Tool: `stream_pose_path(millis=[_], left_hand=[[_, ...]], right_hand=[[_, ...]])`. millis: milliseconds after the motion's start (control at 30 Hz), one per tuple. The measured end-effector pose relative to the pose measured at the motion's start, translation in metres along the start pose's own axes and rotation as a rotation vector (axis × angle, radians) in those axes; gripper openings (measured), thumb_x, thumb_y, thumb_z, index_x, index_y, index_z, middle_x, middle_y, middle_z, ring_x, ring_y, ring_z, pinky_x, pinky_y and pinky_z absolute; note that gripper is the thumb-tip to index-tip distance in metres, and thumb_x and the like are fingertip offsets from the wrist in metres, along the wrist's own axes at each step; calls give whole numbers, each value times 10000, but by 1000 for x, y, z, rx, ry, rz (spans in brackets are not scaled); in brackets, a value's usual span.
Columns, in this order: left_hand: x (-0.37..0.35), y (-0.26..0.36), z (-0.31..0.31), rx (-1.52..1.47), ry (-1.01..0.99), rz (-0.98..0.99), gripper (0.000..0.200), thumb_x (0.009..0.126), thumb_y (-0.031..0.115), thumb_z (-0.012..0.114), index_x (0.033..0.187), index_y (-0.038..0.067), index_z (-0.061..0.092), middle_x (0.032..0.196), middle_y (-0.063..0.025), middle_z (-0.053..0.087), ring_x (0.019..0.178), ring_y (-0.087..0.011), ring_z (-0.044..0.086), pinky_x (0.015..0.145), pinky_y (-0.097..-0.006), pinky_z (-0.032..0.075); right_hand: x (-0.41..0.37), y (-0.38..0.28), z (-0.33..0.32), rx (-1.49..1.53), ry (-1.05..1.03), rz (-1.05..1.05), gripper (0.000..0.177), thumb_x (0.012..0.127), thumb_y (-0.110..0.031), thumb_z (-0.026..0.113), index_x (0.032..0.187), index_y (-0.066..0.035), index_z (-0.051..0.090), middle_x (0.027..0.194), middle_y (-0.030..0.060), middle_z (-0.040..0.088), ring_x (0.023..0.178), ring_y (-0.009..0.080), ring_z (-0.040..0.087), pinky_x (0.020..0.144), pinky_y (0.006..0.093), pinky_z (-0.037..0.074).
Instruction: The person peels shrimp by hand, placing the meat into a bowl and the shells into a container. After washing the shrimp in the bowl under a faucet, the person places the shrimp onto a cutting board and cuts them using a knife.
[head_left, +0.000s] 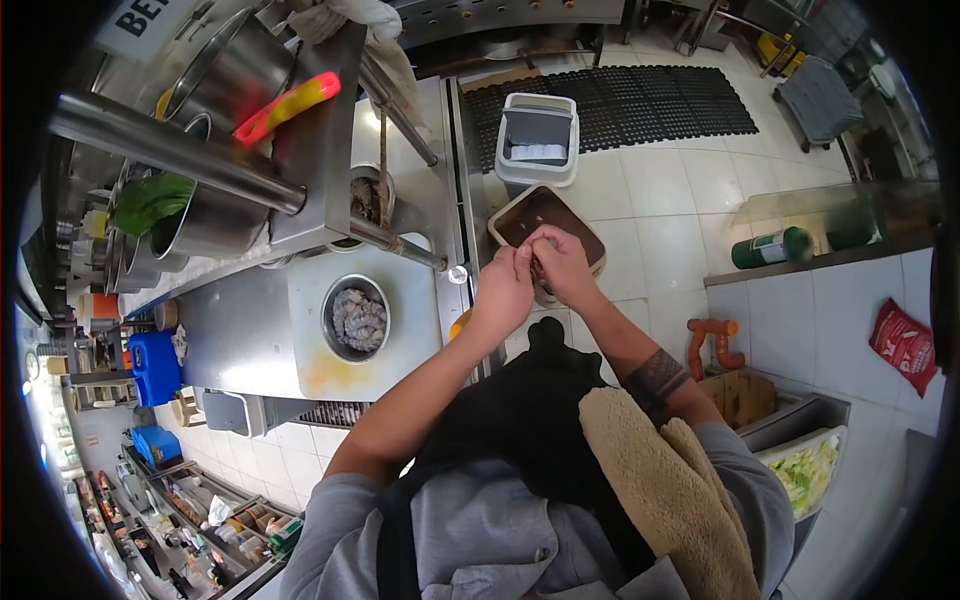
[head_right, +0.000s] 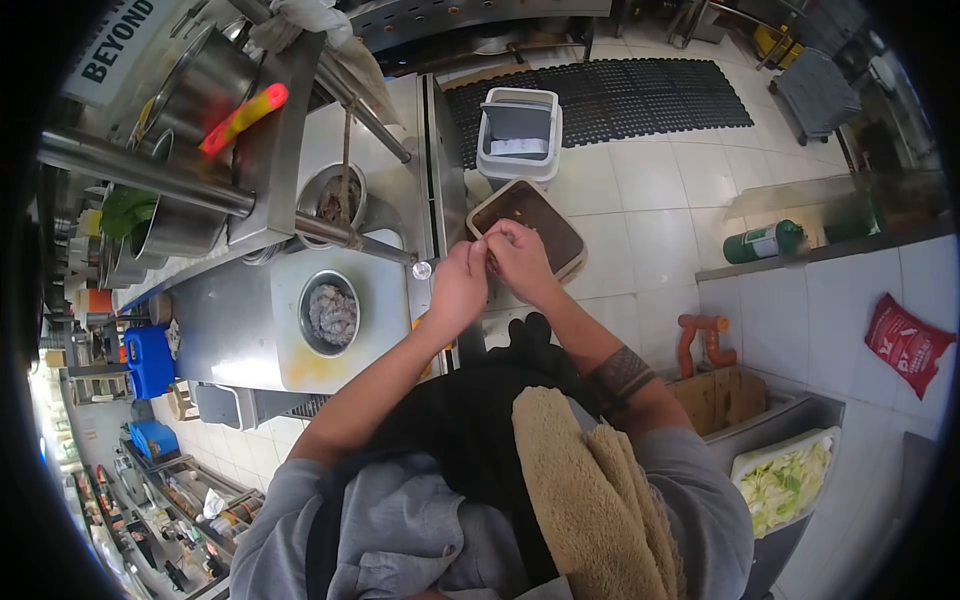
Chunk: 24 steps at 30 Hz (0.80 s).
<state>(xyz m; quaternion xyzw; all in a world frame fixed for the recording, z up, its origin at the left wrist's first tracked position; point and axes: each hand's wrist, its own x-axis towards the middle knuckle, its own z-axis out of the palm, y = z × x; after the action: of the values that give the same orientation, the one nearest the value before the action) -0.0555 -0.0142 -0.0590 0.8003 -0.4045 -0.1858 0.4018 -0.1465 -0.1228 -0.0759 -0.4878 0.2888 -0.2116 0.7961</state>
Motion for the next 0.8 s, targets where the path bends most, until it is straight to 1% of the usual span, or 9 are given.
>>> stream_pose_path(millis=[133, 267, 367, 400, 500, 567, 600, 667, 800], left_hand=[[-3, 8, -24, 294, -179, 37, 384, 1102, 331, 473, 985, -9, 608, 832, -273, 696, 807, -520, 677, 676, -557, 530], [4, -13, -31, 174, -41, 58, 404, 1112, 347, 461, 976, -6, 600, 758, -241, 674, 685, -443, 685, 623, -519, 532], [13, -15, -41, -257, -145, -340, 402, 1120, 320, 436, 1047, -17, 643, 812, -271, 681, 799, -453, 687, 712, -495, 515], [12, -14, -42, -259, -143, -342, 402, 1120, 320, 436, 1047, -17, 643, 812, -271, 681, 799, -453, 687, 712, -495, 515], [1, -5, -40, -355, -197, -262, 355, 1115, 277, 451, 1121, -29, 631, 859, -260, 690, 808, -445, 694, 715, -482, 523], [-7, 10, -40, -222, -5, -4, 346, 1113, 262, 470, 1173, -53, 600, 858, -225, 677, 732, -345, 685, 696, -448, 547], [-8, 11, -41, -221, -9, -2, 346, 1113, 262, 470, 1173, -53, 600, 858, -225, 677, 732, -345, 685, 696, -448, 547], [-9, 15, -41, -115, -51, -34, 325, 1090, 210, 493, 1273, -50, 559, 951, -285, 699, 860, -445, 707, 753, -495, 553], [-13, 11, -35, 25, -83, 38, 355, 1081, 209, 496, 1327, -46, 516, 1005, -310, 699, 914, -490, 692, 767, -534, 550]], right_hand=[[0, -4, 4, 100, 23, 176, 121, 1013, -118, 591, 953, -34, 655, 725, -17, 579, 552, 44, 468, 502, 234, 366], [-3, -1, 8, 253, -130, 150, 106, 1007, -105, 623, 1079, -41, 669, 798, -14, 606, 550, 34, 455, 493, 218, 351], [-10, -8, 20, 128, -171, 54, 157, 999, -96, 640, 1148, -52, 667, 801, -22, 598, 557, 26, 451, 487, 216, 347], [-11, -9, 22, 9, -143, 3, 183, 993, -91, 647, 1172, -56, 664, 784, -29, 587, 563, 22, 453, 485, 218, 347], [-4, -7, 24, 47, -67, 39, 187, 967, -34, 597, 1144, -22, 658, 734, -35, 555, 566, 22, 434, 499, 207, 335], [-1, -5, 26, 92, -58, 32, 161, 975, -75, 618, 1124, -37, 665, 744, -34, 577, 580, 24, 466, 502, 211, 358], [0, -3, 27, 135, -45, 26, 141, 982, -115, 639, 1104, -52, 671, 755, -33, 599, 595, 26, 497, 506, 215, 381], [3, 2, 29, 91, 9, -34, 124, 982, -122, 637, 1077, -52, 676, 761, -32, 605, 591, 30, 500, 505, 216, 384], [9, 3, 33, -72, 95, -202, 109, 982, -143, 635, 1009, -51, 686, 771, -28, 618, 574, 37, 505, 490, 225, 387]])
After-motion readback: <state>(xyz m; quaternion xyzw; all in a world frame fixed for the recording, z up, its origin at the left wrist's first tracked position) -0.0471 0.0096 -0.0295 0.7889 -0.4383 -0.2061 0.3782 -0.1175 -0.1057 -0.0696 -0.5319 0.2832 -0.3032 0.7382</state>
